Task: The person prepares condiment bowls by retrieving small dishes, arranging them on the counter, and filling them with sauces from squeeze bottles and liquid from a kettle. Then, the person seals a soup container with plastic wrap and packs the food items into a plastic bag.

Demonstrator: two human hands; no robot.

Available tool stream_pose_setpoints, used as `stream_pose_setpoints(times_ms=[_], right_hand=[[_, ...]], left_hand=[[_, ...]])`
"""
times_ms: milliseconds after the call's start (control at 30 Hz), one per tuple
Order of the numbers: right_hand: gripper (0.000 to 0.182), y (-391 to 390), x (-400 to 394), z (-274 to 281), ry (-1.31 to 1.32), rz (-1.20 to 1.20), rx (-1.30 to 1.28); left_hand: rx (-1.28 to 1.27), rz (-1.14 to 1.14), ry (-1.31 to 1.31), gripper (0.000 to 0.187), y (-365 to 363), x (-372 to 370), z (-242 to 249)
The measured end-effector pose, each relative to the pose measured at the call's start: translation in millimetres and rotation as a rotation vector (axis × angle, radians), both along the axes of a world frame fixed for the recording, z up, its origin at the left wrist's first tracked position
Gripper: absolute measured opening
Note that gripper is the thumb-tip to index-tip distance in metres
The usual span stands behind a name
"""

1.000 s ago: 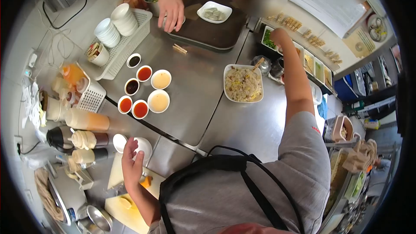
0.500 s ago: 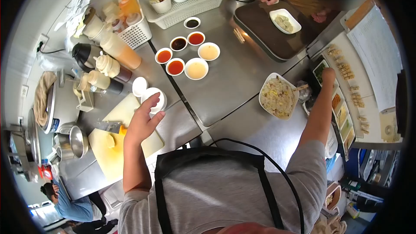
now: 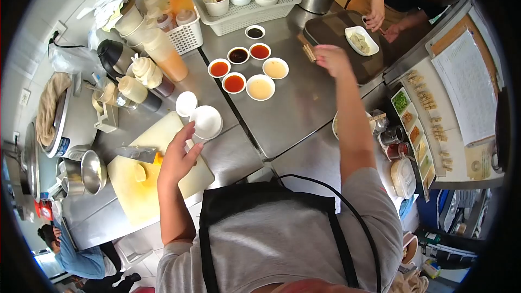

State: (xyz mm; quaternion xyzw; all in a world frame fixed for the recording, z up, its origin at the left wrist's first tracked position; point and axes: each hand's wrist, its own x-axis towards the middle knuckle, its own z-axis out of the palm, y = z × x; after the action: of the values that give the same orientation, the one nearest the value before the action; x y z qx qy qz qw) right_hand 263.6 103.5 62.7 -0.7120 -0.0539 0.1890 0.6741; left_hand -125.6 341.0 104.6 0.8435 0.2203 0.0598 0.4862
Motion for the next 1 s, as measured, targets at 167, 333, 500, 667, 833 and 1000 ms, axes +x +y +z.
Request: stream_pose_setpoints(times_ms=[167, 333, 500, 667, 833, 1000], right_hand=[[0.016, 97, 0, -68, -0.443, 0.195, -0.788], [0.018, 110, -11, -67, -0.556, 0.287, -0.886], [0.018, 117, -66, -45, -0.302, 0.598, -0.606], [0.018, 126, -113, -37, -0.776, 0.626, -1.019], [0.016, 130, -131, -42, -0.882, 0.504, -1.071], [0.018, 132, -135, -38, -0.880, 0.607, -1.134]], left_hand=[[0.031, 0.128, 0.031, 0.050, 18, -37, -13], [0.003, 0.217, 0.024, 0.049, 32, -68, -28], [0.140, 0.188, 0.014, 0.051, 30, -34, -37], [0.672, -0.031, -0.116, 0.042, 14, 22, -74], [0.952, -0.072, -0.164, 0.014, 5, 33, -102], [0.894, -0.123, -0.280, 0.006, 12, 32, -96]])
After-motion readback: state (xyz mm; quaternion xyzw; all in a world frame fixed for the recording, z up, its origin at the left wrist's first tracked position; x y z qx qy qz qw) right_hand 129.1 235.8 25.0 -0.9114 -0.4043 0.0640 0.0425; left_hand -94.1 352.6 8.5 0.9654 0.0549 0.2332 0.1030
